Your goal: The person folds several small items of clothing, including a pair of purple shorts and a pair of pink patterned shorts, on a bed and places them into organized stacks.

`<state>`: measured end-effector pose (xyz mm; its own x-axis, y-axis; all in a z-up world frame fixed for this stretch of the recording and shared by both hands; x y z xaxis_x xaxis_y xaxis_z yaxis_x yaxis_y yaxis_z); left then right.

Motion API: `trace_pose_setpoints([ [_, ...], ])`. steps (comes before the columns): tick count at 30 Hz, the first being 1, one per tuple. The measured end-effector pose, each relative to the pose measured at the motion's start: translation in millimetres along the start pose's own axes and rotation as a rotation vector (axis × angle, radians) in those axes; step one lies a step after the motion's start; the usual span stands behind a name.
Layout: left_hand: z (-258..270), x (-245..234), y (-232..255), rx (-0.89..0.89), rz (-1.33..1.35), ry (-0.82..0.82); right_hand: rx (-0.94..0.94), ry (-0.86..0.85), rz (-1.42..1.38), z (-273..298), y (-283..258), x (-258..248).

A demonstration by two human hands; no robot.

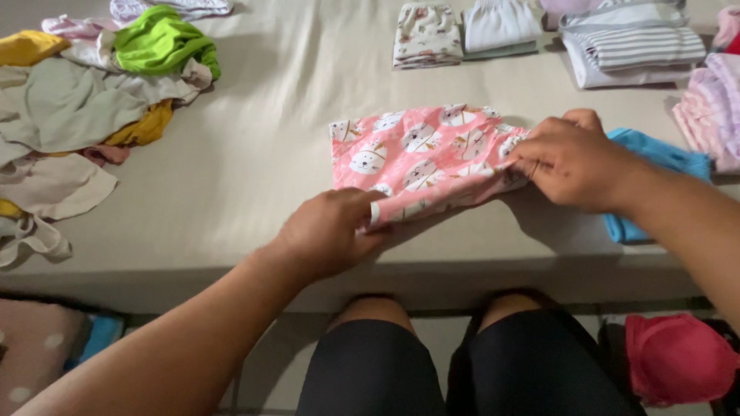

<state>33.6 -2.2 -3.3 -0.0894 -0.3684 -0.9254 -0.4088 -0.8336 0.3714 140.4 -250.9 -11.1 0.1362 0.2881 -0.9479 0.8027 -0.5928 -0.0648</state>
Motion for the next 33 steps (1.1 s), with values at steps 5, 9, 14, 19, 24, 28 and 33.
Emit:
trace_pose_setpoints([
  [5,-29.0,-7.8,-63.0,-0.417,0.535,0.018,0.139,-0.121,-0.184,-28.9,46.3,11.7],
  [9,-51.4,-18.0,-80.5,-0.449,0.93,0.119,0.411,-0.192,-0.725,-49.8,77.5,37.0],
  [14,-50.8,-4.0,-105.1,-0.738,0.874,0.136,0.546,-0.332,-0.682,-64.8,72.8,44.3],
  [19,-44.1,-10.1,-101.3,-0.657,0.595,0.182,0.535,-0.475,-0.422,-69.6,58.5,40.0],
  [24,-35.6,-10.7,-108.4,-0.946,0.69,0.133,0.056,0.048,0.078,-82.2,-1.0,-25.1],
  [28,-41.3,-11.7,-97.2,-0.902,0.553,0.195,0.122,-0.067,-0.002,-82.5,-42.5,21.4],
  [33,-31.4,-5.0,-84.2,-0.761,0.285,0.279,0.197,-0.335,0.143,-65.9,-59.1,61.3],
])
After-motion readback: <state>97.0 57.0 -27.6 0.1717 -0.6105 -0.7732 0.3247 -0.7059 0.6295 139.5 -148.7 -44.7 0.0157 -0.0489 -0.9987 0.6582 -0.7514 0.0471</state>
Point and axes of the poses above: each hand's wrist, its own z-axis away from the middle knuckle, its own x-axis out of the palm, y = z × x, the point moved 10 cm from there along -z, towards the middle knuckle, and after that the axes turned 7 degrees about -y, right-handed, at the moved point
